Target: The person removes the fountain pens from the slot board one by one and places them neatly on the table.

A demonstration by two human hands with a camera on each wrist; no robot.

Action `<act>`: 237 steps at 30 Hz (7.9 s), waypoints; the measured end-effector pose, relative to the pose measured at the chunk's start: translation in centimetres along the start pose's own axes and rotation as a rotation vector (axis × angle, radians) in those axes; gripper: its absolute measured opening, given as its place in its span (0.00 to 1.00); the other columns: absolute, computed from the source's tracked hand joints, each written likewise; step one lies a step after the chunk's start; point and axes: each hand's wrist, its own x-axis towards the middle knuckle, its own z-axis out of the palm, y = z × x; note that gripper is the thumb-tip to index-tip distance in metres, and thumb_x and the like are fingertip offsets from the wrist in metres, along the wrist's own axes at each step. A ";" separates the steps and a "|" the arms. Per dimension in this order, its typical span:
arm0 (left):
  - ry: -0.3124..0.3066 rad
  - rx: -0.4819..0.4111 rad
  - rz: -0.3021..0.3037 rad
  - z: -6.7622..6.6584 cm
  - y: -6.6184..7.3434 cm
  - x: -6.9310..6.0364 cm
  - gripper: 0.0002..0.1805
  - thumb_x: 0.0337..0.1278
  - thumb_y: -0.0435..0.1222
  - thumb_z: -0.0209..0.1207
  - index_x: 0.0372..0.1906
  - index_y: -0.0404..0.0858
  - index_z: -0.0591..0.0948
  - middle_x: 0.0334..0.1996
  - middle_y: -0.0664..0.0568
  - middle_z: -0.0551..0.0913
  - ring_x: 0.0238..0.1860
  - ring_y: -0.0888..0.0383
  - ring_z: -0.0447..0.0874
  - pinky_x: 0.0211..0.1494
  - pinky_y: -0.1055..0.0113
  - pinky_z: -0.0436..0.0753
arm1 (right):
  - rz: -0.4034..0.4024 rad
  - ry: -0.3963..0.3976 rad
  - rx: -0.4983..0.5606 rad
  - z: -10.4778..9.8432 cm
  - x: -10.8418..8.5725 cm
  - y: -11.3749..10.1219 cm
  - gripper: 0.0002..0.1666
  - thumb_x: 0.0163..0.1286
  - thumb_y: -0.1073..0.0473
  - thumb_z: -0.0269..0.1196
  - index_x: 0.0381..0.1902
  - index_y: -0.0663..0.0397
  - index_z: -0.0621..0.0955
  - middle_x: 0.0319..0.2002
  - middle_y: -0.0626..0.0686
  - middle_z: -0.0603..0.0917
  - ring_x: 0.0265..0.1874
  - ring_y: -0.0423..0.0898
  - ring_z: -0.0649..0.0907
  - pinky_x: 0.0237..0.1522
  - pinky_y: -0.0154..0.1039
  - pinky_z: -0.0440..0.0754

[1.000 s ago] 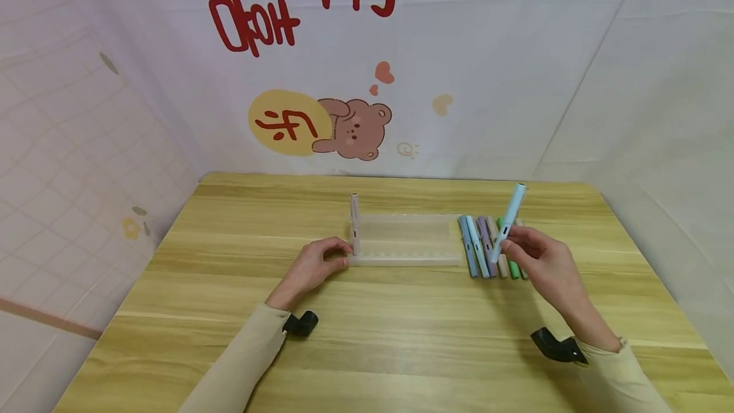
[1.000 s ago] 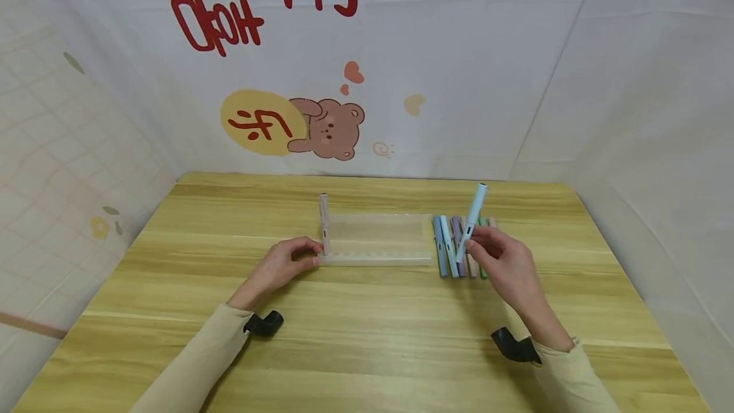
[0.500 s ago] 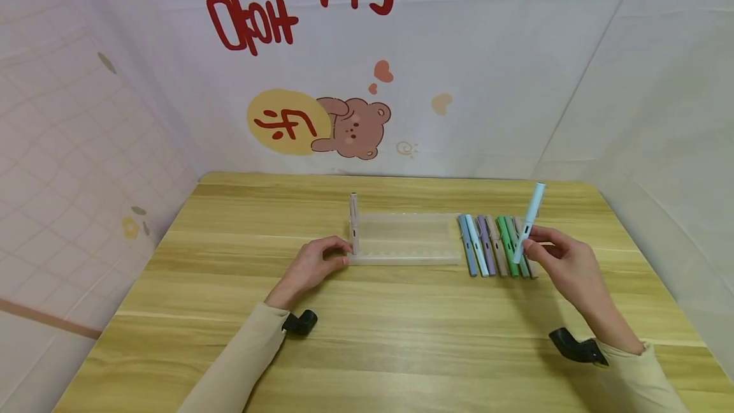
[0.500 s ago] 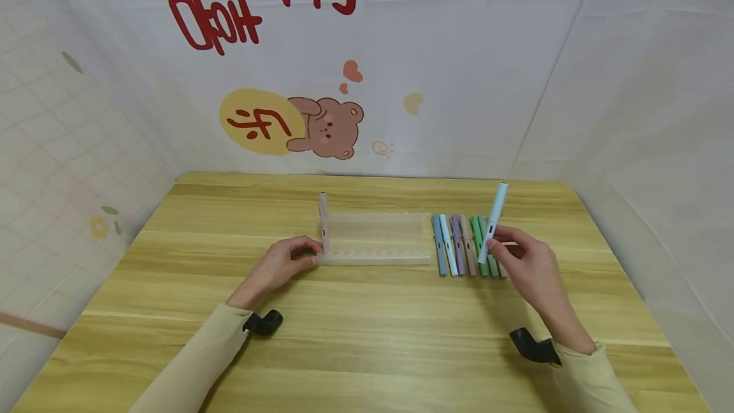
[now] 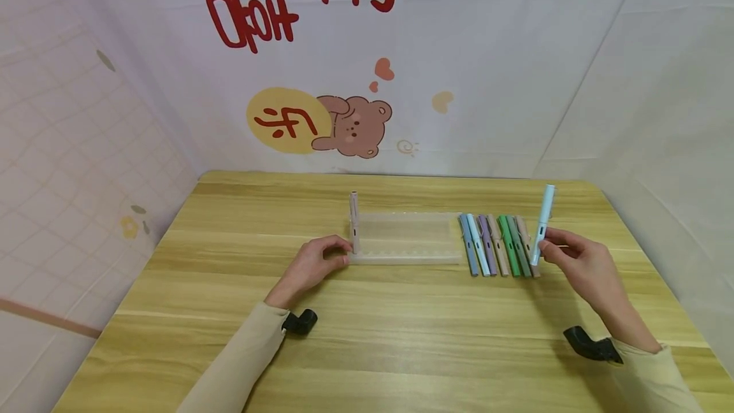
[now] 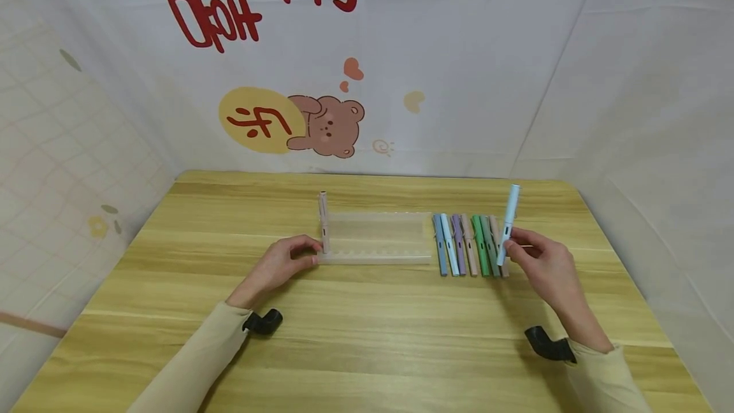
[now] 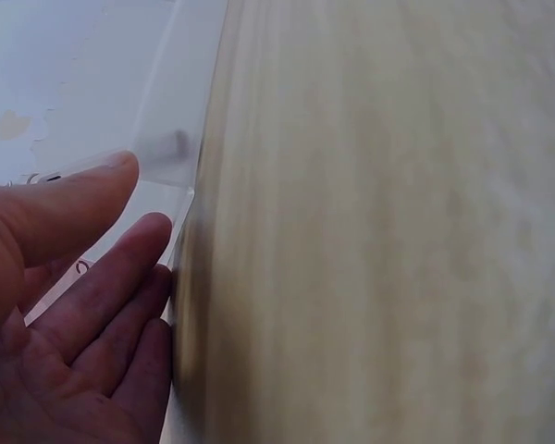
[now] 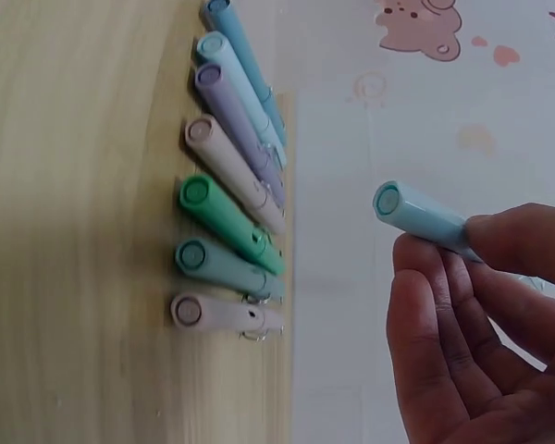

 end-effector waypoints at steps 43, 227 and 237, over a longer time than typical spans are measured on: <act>0.003 -0.030 -0.010 0.1 0.2 -0.1 0.09 0.66 0.32 0.67 0.48 0.43 0.87 0.53 0.52 0.87 0.61 0.49 0.80 0.67 0.47 0.74 | 0.264 -0.426 0.082 -1.4 3.9 5.4 0.30 0.80 0.65 0.55 0.65 0.90 0.65 0.47 0.68 0.86 0.37 0.40 0.88 0.40 0.40 0.89; 0.055 -0.049 -0.071 0.4 0.7 -0.3 0.09 0.64 0.32 0.68 0.47 0.39 0.86 0.52 0.52 0.87 0.60 0.50 0.81 0.68 0.49 0.74 | -0.188 -0.252 0.225 20.1 4.9 -16.1 0.14 0.73 0.57 0.68 0.52 0.58 0.85 0.41 0.51 0.89 0.42 0.47 0.88 0.46 0.48 0.86; 0.057 -0.052 -0.076 0.4 0.5 -0.4 0.09 0.64 0.33 0.68 0.47 0.41 0.87 0.53 0.53 0.87 0.60 0.50 0.81 0.67 0.48 0.74 | -0.176 -0.233 0.231 18.6 4.2 -15.3 0.15 0.74 0.56 0.67 0.53 0.57 0.85 0.43 0.51 0.89 0.44 0.48 0.88 0.48 0.48 0.86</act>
